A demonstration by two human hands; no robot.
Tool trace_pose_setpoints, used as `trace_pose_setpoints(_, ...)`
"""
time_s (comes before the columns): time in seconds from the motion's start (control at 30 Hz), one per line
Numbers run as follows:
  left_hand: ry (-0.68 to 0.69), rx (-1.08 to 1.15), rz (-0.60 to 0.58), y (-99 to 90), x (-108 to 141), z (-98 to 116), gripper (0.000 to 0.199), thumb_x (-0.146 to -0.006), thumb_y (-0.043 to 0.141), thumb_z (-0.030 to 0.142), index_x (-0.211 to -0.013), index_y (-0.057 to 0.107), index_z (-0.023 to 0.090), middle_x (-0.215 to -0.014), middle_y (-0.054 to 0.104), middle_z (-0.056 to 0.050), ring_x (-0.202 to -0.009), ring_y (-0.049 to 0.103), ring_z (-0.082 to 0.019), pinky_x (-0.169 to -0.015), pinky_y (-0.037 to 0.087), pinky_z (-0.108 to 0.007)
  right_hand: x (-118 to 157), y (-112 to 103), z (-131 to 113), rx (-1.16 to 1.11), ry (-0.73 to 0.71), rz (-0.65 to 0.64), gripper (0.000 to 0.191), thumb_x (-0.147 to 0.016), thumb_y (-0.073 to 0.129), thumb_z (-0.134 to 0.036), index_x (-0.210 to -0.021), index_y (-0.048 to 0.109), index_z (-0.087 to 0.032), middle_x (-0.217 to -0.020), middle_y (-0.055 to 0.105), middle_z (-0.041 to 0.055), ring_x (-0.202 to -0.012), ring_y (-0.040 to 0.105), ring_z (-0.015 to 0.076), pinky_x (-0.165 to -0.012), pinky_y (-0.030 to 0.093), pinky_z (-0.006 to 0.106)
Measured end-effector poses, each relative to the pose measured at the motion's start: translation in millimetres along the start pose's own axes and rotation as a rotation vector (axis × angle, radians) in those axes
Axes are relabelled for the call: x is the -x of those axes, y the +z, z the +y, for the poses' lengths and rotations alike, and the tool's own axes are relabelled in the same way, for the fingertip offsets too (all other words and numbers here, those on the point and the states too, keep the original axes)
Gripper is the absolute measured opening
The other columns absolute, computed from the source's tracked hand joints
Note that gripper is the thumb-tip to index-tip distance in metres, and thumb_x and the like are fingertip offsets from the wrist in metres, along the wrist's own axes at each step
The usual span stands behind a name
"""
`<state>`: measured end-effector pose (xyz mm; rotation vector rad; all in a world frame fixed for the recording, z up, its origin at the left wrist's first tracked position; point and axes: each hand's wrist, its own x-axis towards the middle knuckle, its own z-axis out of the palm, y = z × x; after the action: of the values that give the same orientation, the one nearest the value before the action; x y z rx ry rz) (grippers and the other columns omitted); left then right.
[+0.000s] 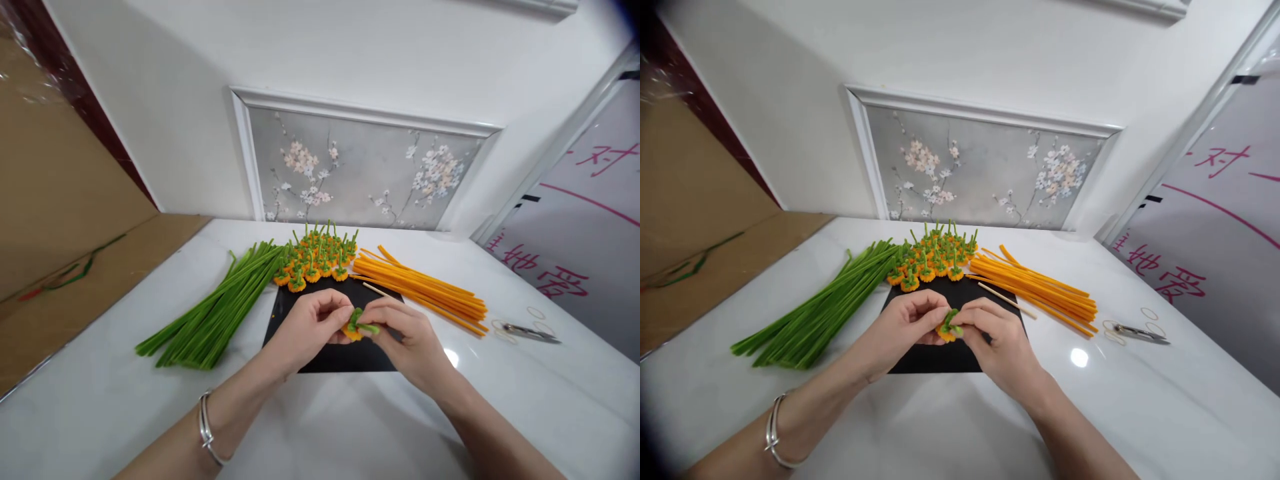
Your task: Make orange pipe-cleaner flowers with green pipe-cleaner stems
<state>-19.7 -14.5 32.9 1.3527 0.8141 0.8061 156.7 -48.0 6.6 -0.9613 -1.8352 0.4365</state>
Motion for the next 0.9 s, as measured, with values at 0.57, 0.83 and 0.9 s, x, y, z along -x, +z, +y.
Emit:
trace_pose_setpoints(0.57, 0.135, -0.029, 0.009, 5.7, -1.4, -9.2, 0.015, -0.075, 0.067, 0.020, -0.086, 0.058, 0.015, -0.083, 0.061, -0.002, -0.075, 0.058, -0.011, -0.071, 0.050, -0.024, 2.8, 19.6, -11.6, 0.050, 0.250, 0.198, 0.016, -0.087, 0.054, -0.026, -0.073, 0.056, -0.018, -0.065, 0.058, 0.0008, -0.055, 0.051, 0.0118, -0.049, 0.043, 0.023)
trace_pose_setpoints(0.83, -0.046, 0.165, 0.007, -3.8, -2.1, -4.6, 0.034, -0.072, 0.073, 0.025, -0.100, 0.055, 0.021, -0.092, 0.059, 0.000, -0.075, 0.060, -0.010, -0.071, 0.054, -0.027, -0.8, -0.5, 3.4, -0.313, 0.427, 0.042, 0.026, -0.085, 0.058, -0.038, -0.099, 0.058, -0.016, -0.068, 0.060, 0.0006, -0.056, 0.058, 0.0116, -0.051, 0.053, 0.023)
trace_pose_setpoints(0.9, -0.058, 0.168, -0.007, -5.1, -2.1, -3.0, 0.036, -0.072, 0.073, 0.025, -0.102, 0.053, 0.022, -0.091, 0.061, 0.000, -0.075, 0.061, -0.011, -0.072, 0.054, -0.028, -2.3, -5.5, 4.2, -0.329, 0.425, 0.047, 0.027, -0.085, 0.056, -0.039, -0.098, 0.058, -0.016, -0.071, 0.061, 0.0014, -0.054, 0.057, 0.0103, -0.049, 0.052, 0.023)
